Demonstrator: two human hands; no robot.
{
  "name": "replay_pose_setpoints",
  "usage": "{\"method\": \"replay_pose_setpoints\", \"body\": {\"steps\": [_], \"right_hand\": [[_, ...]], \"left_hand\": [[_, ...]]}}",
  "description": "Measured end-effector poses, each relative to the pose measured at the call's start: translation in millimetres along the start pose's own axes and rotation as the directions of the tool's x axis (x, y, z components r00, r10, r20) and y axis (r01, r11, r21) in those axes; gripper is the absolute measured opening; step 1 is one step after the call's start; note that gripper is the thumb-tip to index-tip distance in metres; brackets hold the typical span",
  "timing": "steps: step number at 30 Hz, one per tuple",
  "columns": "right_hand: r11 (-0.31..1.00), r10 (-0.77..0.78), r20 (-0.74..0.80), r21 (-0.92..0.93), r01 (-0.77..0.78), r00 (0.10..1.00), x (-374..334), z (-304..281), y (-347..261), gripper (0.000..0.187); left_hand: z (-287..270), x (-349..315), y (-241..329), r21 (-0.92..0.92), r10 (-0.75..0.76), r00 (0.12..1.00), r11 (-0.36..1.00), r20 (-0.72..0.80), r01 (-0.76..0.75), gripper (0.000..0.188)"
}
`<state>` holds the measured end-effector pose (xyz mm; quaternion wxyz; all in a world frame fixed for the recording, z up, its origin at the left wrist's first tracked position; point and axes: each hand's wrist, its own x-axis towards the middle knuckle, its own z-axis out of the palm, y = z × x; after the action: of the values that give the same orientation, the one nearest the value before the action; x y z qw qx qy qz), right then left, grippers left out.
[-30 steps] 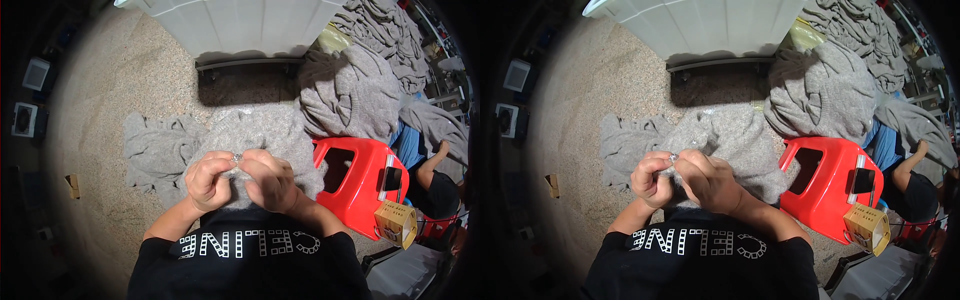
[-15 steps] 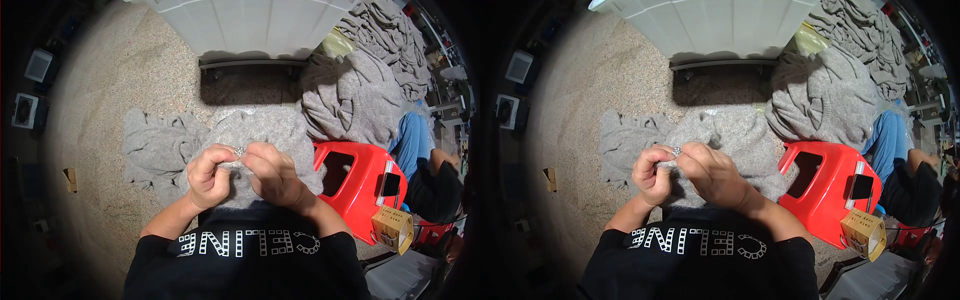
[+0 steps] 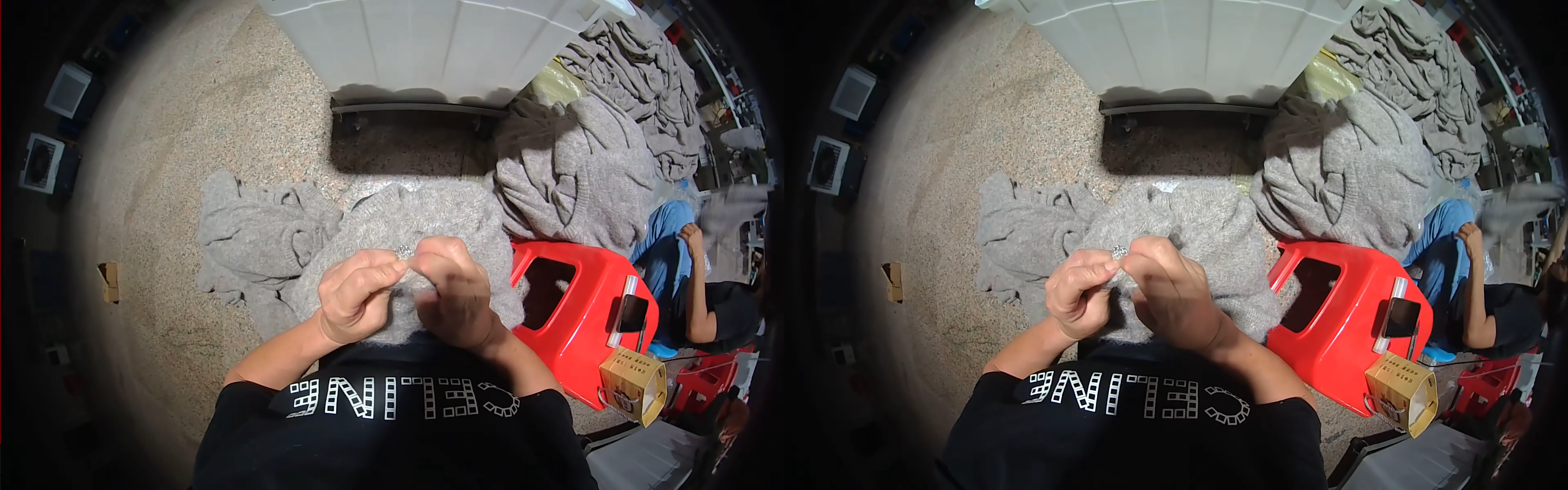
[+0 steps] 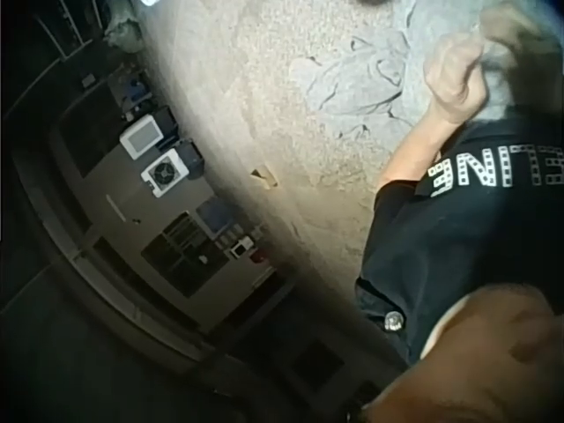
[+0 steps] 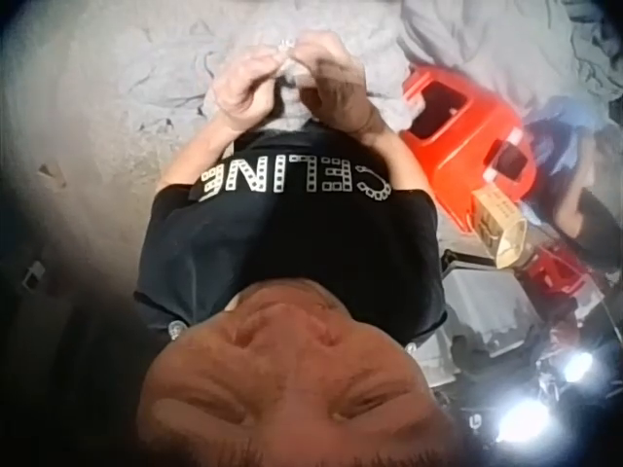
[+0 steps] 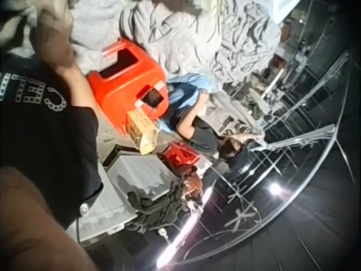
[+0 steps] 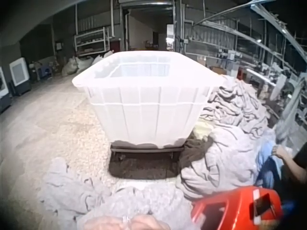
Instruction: Inspecting grey knitwear and removing loose threads or lint by hand.
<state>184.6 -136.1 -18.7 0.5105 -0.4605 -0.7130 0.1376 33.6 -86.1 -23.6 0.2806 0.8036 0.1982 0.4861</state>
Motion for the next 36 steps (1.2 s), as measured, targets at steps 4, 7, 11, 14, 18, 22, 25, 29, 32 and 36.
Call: {"method": "replay_pose_setpoints", "body": {"steps": [4,7,11,14,18,22,25,29,32,36], "right_hand": [[1.0,0.004,0.041,0.017,-0.004,0.999,1.3,-4.1,-0.4,0.03],[1.0,-0.01,0.041,0.001,0.01,0.999,0.5,-4.5,0.1,0.029],[0.999,-0.001,-0.01,-0.046,0.001,1.0,-0.6,0.5,2.0,0.031],[0.997,0.024,-0.082,-0.073,-0.03,0.996,2.2,3.2,5.3,0.033],[0.98,0.054,-0.164,-0.181,-0.084,0.985,11.0,-3.8,13.3,0.032],[0.974,0.013,-0.174,-0.221,-0.052,0.985,13.2,-12.7,13.2,0.03],[0.982,0.007,-0.17,-0.184,-0.038,0.985,11.9,-12.0,12.2,0.03],[0.976,0.124,-0.188,-0.152,-0.154,0.974,6.5,-14.7,14.9,0.03],[0.971,0.164,-0.208,-0.14,-0.195,0.964,2.7,-17.3,19.3,0.03],[0.964,0.191,-0.198,-0.145,-0.221,0.961,-2.9,-15.8,24.8,0.029]], "left_hand": [[-1.4,4.2,-1.9,0.021,0.069,0.998,0.997,-0.002,-0.069,0.029],[-2.5,8.3,-2.5,0.011,0.049,0.999,0.999,-0.009,-0.049,0.027],[-5.1,10.2,1.8,-0.04,-0.243,0.962,0.968,0.126,0.249,0.022],[-5.5,10.2,6.0,-0.14,-0.451,0.867,0.864,0.213,0.484,0.017],[-15.3,14.3,0.9,-0.108,-0.647,0.731,0.728,0.218,0.676,0.013],[-37.1,15.5,-10.7,0.169,-0.539,0.842,0.831,0.002,0.531,0.017],[-42.3,12.7,-18.3,0.008,-0.485,0.87,0.873,-0.09,0.488,0.017],[-46.4,7.3,-16.6,-0.648,-0.819,0.558,0.355,0.131,0.674,0.012],[-46.3,6.6,-13.6,-0.779,-0.761,0.508,0.006,0.403,0.627,0.015],[-37.1,4.8,-11.8,-0.831,-0.739,0.488,-0.171,0.464,0.53,0.018]]}}
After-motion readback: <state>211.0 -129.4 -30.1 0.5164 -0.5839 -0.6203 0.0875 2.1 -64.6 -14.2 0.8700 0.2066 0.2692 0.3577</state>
